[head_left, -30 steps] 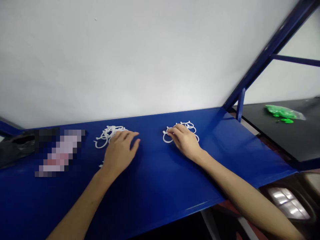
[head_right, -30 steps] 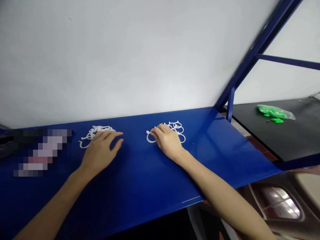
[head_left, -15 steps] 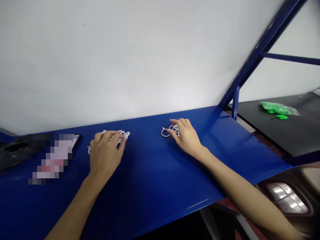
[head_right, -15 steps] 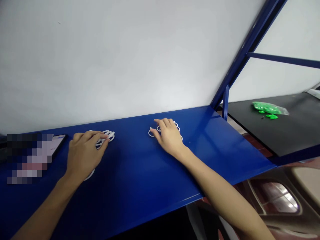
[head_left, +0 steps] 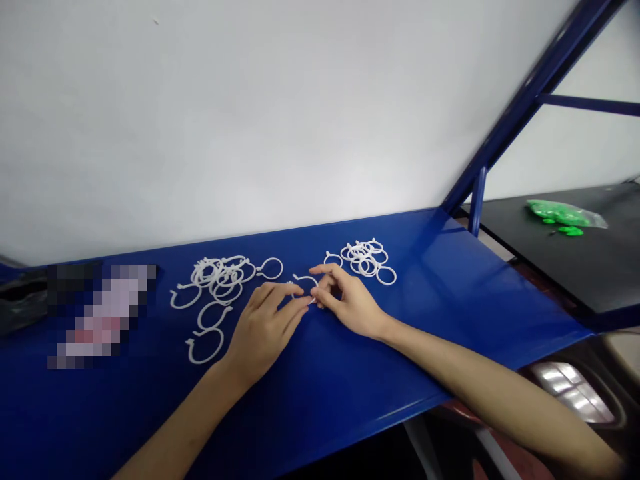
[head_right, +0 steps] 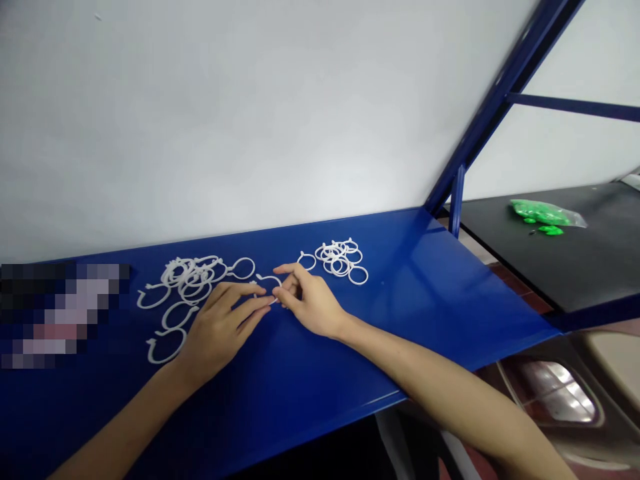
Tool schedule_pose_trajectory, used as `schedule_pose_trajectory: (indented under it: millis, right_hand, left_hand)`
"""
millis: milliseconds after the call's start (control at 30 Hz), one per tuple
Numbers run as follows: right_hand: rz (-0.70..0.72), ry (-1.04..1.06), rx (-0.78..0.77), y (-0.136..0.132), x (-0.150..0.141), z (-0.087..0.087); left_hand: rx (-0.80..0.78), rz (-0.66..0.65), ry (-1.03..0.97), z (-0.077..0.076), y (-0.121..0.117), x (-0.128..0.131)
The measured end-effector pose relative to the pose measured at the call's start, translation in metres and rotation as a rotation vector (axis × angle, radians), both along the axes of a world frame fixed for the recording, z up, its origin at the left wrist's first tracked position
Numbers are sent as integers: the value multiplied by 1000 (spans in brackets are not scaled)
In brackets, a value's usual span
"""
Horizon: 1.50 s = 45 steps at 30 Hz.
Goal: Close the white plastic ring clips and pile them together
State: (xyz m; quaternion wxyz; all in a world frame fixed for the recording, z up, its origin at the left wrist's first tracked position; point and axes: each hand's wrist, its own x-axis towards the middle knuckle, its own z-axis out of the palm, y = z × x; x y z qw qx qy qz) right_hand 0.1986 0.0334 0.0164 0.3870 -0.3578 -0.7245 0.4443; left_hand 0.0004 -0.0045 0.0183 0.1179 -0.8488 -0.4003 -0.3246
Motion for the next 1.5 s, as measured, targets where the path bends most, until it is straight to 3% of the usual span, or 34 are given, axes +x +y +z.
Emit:
schedule_pose_trajectory:
  millis: [100, 167, 367, 467, 733, 967, 1067, 1267, 1500]
  right_hand:
    - [-18, 27, 31, 1, 2, 1]
    - [-20, 37, 57, 1, 3, 3]
    - [2, -29, 138, -4, 2, 7]
    - [25, -23, 121, -7, 1, 8]
    - [73, -54, 90, -11, 3, 9]
    - [104, -189, 230, -9, 3, 6]
    - [20, -291, 378, 0, 7, 7]
    - [-343, -506, 608, 40, 37, 5]
    - [-452, -652, 685, 56, 52, 5]
  left_hand:
    - [84, 120, -100, 4, 0, -1]
    - [55, 215, -195, 7, 1, -2]
    - [-520, 269, -443, 12, 5, -8]
    - [-610, 264, -513, 11, 5, -8]
    - [-494, 202, -537, 6, -1, 2]
    - [-412, 102, -394, 3, 6, -5]
    - [-305, 144, -233, 1, 14, -16]
    - [-160, 399, 181, -11, 32, -42]
    - [-217, 329, 216, -8, 29, -42]
